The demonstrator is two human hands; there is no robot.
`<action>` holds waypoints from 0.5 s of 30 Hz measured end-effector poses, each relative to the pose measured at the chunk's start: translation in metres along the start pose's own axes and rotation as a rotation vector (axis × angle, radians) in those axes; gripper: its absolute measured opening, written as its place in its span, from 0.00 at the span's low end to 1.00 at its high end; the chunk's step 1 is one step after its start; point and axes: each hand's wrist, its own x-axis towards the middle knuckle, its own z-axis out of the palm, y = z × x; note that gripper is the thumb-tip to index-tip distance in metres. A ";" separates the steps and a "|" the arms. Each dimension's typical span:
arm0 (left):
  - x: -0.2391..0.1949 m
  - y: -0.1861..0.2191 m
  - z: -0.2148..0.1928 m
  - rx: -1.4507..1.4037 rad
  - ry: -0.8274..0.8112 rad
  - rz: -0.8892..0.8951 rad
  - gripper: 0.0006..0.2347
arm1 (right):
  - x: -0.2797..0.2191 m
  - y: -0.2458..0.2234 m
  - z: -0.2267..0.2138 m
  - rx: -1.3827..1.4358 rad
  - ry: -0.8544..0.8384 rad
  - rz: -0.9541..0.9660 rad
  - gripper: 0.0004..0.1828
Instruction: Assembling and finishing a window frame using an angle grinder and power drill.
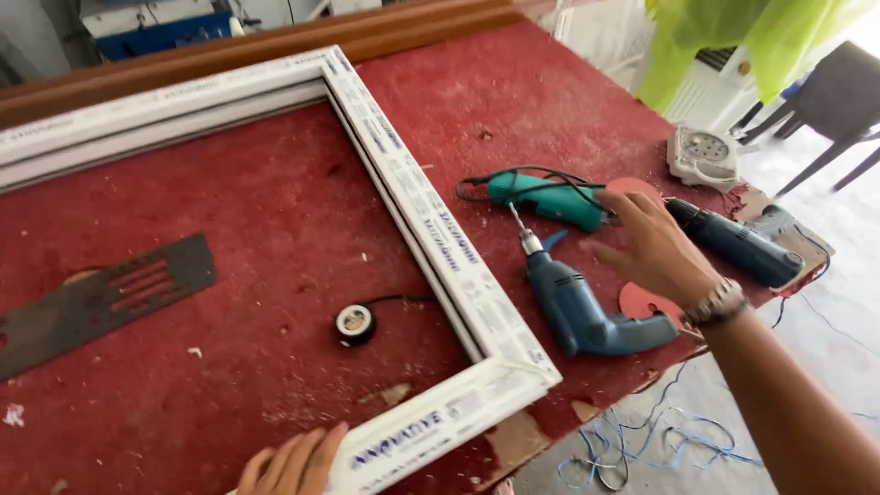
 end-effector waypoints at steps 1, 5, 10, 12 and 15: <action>0.016 0.061 -0.070 0.097 -0.067 -0.047 0.26 | 0.010 0.009 -0.002 -0.023 -0.013 0.020 0.38; 0.077 0.175 -0.172 -0.076 -0.229 -0.076 0.47 | 0.071 0.060 0.032 -0.021 -0.088 -0.057 0.42; 0.095 0.198 -0.176 -0.142 -0.234 -0.303 0.47 | 0.138 0.072 0.069 -0.262 -0.463 0.019 0.61; 0.088 0.193 -0.163 -0.161 -0.155 -0.320 0.45 | 0.148 0.086 0.091 -0.204 -0.483 -0.002 0.61; 0.090 0.187 -0.158 -0.204 -0.084 -0.320 0.43 | 0.158 0.096 0.103 -0.153 -0.513 -0.020 0.58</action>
